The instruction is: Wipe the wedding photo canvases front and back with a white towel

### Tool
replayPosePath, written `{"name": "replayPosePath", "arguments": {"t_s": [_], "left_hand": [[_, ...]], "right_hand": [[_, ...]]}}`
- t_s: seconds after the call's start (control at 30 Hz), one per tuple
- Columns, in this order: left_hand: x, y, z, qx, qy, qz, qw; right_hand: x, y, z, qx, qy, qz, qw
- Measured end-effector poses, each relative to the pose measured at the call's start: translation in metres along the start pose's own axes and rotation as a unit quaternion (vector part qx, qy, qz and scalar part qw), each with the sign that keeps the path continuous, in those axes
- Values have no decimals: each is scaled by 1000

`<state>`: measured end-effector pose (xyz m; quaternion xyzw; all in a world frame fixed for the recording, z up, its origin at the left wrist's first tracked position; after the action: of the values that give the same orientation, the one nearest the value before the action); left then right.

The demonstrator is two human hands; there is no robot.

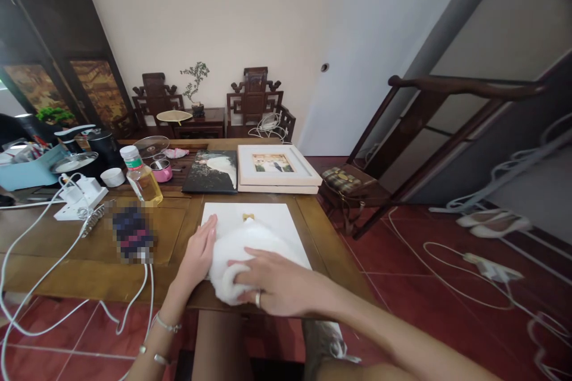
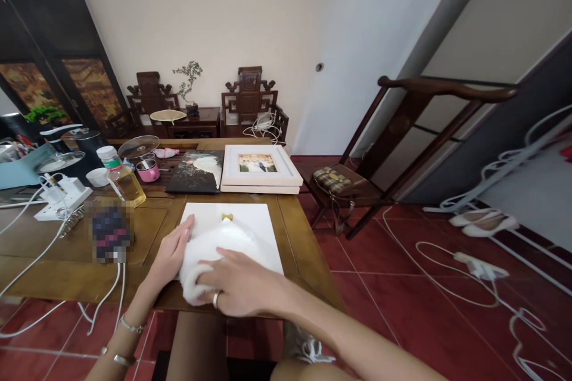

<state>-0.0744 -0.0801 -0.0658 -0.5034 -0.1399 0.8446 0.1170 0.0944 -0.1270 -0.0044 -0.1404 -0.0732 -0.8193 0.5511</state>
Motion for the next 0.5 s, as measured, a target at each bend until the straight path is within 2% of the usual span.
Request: {"name": "replayPosePath", "arguments": {"t_s": [0.2, 0.3, 0.4, 0.5], "left_hand": [[3, -1, -6, 44, -62, 2, 997], [2, -1, -8, 56, -82, -6, 995], [1, -1, -8, 60, -96, -18, 993], [0, -1, -8, 57, -108, -22, 992]], "right_hand": [[-70, -17, 23, -1, -16, -125, 992], [-98, -37, 31, -25, -16, -147, 989], [-112, -62, 29, -58, -10, -160, 985], [-110, -89, 18, -87, -8, -162, 983]]}}
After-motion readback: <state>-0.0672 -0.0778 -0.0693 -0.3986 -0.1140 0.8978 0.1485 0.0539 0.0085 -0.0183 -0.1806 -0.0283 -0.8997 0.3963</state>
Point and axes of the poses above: each hand's wrist, its own y-axis away from the middle knuckle, its own z-axis out of the back of the hand, x = y × z, the point moved 4 cm from there along -y, towards the middle knuckle, and after that the axes turned 9 degrees about y, right-handed, at the moved point
